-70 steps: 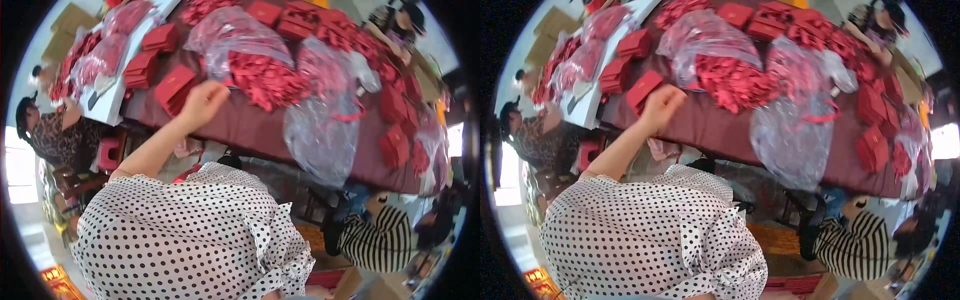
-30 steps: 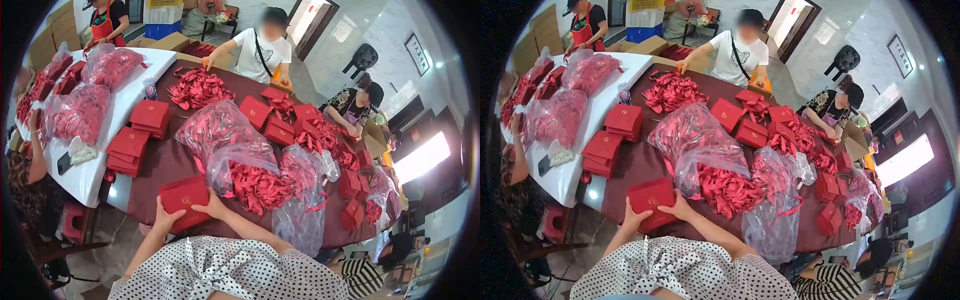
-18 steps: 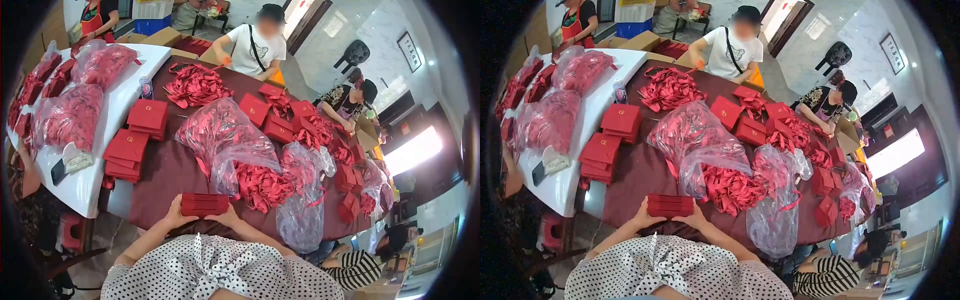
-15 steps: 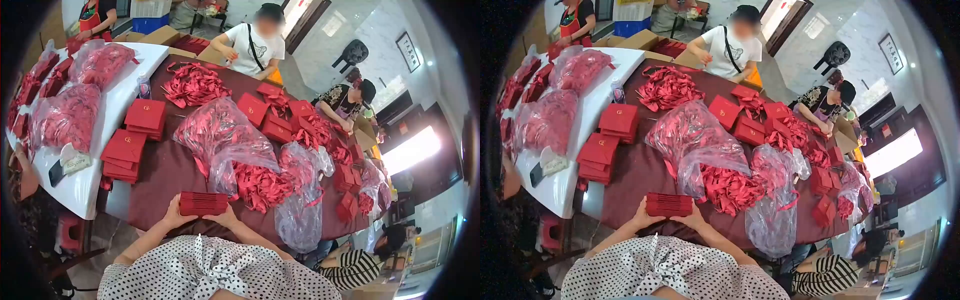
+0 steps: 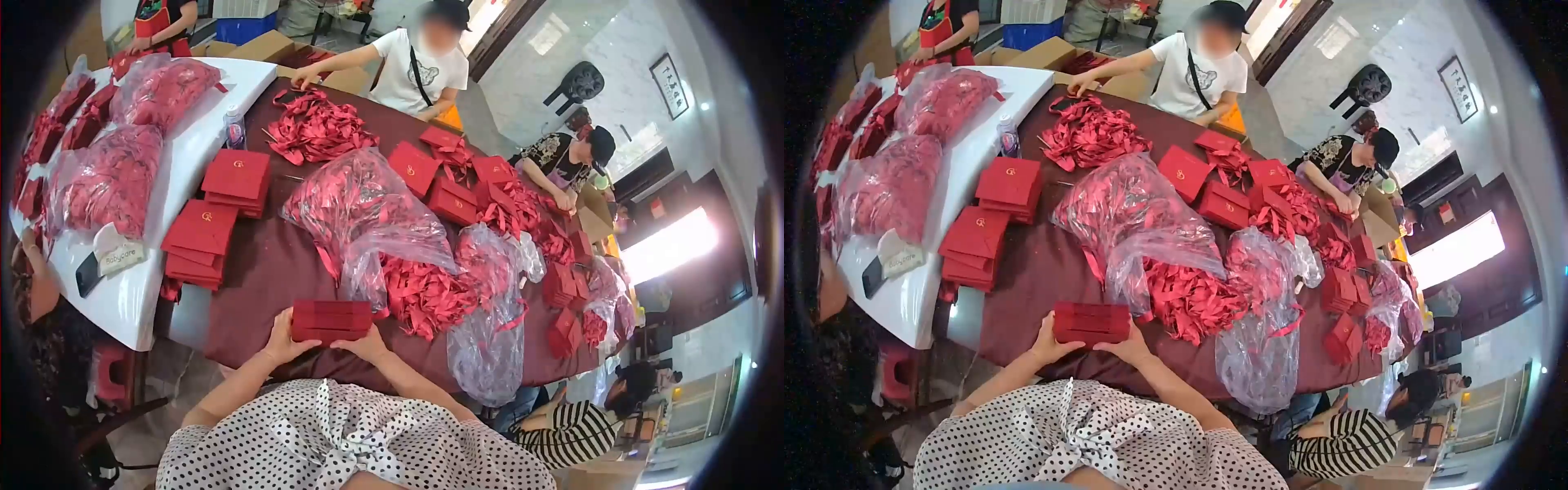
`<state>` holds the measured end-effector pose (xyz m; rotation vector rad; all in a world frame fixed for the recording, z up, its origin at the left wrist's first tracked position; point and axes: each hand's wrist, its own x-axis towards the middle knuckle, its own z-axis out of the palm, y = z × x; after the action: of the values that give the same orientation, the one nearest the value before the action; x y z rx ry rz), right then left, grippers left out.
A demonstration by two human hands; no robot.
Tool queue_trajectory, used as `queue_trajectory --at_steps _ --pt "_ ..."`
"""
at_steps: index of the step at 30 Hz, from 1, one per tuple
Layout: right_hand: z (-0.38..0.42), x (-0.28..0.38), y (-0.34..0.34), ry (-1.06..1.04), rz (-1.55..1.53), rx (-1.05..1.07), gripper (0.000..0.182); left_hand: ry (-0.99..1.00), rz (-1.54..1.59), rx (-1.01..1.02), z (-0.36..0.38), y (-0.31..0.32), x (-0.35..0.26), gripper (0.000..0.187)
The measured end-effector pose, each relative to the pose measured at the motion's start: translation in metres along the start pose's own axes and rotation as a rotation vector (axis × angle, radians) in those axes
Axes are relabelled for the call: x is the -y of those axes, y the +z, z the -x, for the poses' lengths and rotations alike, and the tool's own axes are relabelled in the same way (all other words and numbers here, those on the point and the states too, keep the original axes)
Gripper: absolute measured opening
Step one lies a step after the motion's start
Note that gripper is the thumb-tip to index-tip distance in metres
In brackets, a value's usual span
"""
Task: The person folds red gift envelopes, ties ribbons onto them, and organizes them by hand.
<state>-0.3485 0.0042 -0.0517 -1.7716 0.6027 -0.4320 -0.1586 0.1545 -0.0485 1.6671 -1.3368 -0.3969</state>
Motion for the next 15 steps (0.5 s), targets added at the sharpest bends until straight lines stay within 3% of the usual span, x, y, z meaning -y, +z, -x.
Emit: queue_trajectory --at_steps 2,5,8,10,11,13,15 --pt "-0.001 0.027 -0.001 0.133 -0.083 0.003 0.090 -0.091 0.055 -0.006 -0.003 -0.002 -0.007 0.081" --pt "-0.006 0.045 -0.003 0.017 0.096 -0.094 0.084 -0.258 0.195 -0.013 -0.011 -0.015 -0.032 0.083" --pt "-0.010 0.076 -0.002 0.097 -0.024 -0.104 0.075 -0.429 0.380 -0.028 -0.019 -0.020 -0.037 0.083" --pt "-0.022 0.061 -0.002 0.207 -0.062 -0.062 0.073 -0.623 0.664 -0.050 -0.025 -0.021 -0.039 0.077" --pt "-0.028 0.050 -0.001 0.310 -0.099 -0.022 0.071 -0.624 0.662 -0.049 -0.024 -0.018 -0.031 0.077" --pt "-0.034 0.029 0.003 0.343 -0.094 0.035 0.073 -0.825 0.895 -0.007 -0.025 -0.009 -0.009 0.072" --pt "-0.034 0.011 0.006 0.373 -0.068 0.006 0.077 -0.843 0.866 -0.025 -0.026 -0.011 -0.018 0.070"
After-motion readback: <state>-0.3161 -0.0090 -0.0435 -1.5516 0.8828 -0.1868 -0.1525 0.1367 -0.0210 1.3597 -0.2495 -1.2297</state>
